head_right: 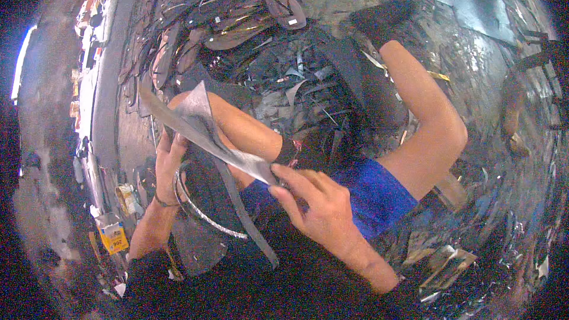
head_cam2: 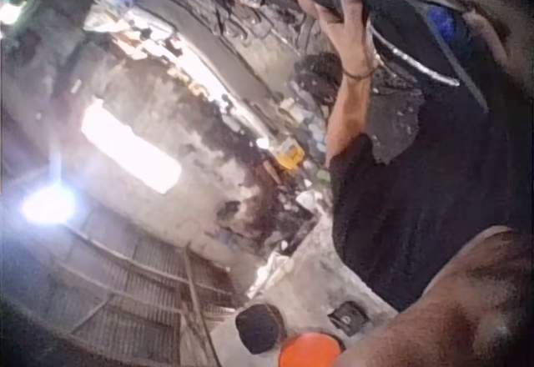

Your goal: The person sits on the floor and uses a knife to scrape and trim the straps and soles of several flip-flops. The person handles multiple sandals one at a time, turning them over and scraping the surfaces before placing them aside.

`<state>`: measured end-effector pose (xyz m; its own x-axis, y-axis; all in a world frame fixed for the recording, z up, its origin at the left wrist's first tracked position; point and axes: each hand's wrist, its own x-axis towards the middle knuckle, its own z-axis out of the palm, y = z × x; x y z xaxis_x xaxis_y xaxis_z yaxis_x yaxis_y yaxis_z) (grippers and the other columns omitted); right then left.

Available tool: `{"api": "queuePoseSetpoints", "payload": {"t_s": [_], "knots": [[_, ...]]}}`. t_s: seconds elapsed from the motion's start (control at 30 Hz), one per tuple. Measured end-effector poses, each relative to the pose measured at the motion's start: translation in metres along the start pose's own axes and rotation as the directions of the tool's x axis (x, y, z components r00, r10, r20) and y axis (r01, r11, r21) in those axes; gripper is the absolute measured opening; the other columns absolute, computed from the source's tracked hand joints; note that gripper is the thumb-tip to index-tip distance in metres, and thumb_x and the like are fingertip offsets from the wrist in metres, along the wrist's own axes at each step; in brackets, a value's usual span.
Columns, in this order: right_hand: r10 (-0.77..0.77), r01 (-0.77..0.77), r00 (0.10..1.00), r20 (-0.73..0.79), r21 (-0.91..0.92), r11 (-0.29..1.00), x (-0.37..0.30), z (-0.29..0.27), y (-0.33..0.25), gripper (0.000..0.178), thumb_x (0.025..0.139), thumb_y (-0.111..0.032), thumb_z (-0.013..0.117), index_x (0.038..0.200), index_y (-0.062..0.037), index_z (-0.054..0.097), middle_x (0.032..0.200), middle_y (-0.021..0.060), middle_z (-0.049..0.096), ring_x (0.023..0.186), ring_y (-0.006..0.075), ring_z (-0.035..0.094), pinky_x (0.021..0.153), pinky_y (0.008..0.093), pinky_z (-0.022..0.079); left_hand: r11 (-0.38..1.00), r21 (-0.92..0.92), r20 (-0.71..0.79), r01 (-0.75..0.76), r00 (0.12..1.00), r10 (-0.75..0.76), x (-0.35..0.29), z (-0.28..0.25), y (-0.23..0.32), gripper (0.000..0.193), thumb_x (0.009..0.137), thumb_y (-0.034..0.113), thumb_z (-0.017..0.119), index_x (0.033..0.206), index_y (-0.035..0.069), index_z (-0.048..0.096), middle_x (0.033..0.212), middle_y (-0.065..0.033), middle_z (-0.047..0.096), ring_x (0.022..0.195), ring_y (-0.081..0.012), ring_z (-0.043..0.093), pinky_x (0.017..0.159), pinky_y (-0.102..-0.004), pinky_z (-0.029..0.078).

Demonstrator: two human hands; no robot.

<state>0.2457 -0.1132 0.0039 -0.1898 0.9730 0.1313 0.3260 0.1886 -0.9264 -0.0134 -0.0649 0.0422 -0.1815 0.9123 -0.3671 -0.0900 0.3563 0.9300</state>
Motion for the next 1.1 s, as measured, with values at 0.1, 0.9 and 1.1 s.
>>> {"api": "queuePoseSetpoints", "payload": {"t_s": [0.1, 0.9, 1.1], "knots": [[0.084, -0.084, 0.993, 0.085, -0.005, 0.996, 0.026, -0.013, -0.009, 0.026, 0.089, -0.013, 0.074, 0.113, -0.0053, 0.071, 0.078, 0.0108, 0.066, 0.058, 0.0175, 0.062, 0.054, 0.0292, 0.050, 0.996, -0.079, 0.112, -0.031, 0.993, 0.040, 0.000, 0.010, 0.002, 0.040, 0.096, 0.014, 0.067, 0.130, 0.000, 0.053, 0.120, -0.0113, 0.066, 0.107, -0.0193, 0.066, 0.094, -0.0336, 0.054], [0.050, -0.219, 0.972, 0.230, 0.806, 0.550, 0.054, 0.002, 0.020, 0.062, 0.104, -0.019, 0.052, 0.157, -0.0036, 0.023, 0.103, 0.0012, 0.058, 0.075, 0.0055, 0.050, 0.063, 0.0216, 0.045, 0.887, -0.369, 0.505, 0.279, 0.861, -0.061, -0.048, 0.049, -0.056, 0.042, 0.094, 0.032, 0.064, 0.123, 0.002, 0.059, 0.112, -0.0116, 0.065, 0.101, -0.0243, 0.065, 0.086, -0.0345, 0.052], [0.194, -0.191, 0.978, 0.071, 0.667, 0.720, 0.044, -0.015, 0.014, 0.065, 0.097, -0.014, 0.063, 0.153, -0.0028, 0.031, 0.101, 0.0068, 0.065, 0.078, 0.0086, 0.057, 0.069, 0.0239, 0.049, 0.727, -0.686, -0.059, -0.022, 0.998, -0.026, 0.020, 0.117, -0.050, 0.044, 0.099, 0.042, 0.056, 0.126, 0.008, 0.060, 0.123, -0.0096, 0.066, 0.110, -0.0274, 0.064, 0.098, -0.0447, 0.053]]}}
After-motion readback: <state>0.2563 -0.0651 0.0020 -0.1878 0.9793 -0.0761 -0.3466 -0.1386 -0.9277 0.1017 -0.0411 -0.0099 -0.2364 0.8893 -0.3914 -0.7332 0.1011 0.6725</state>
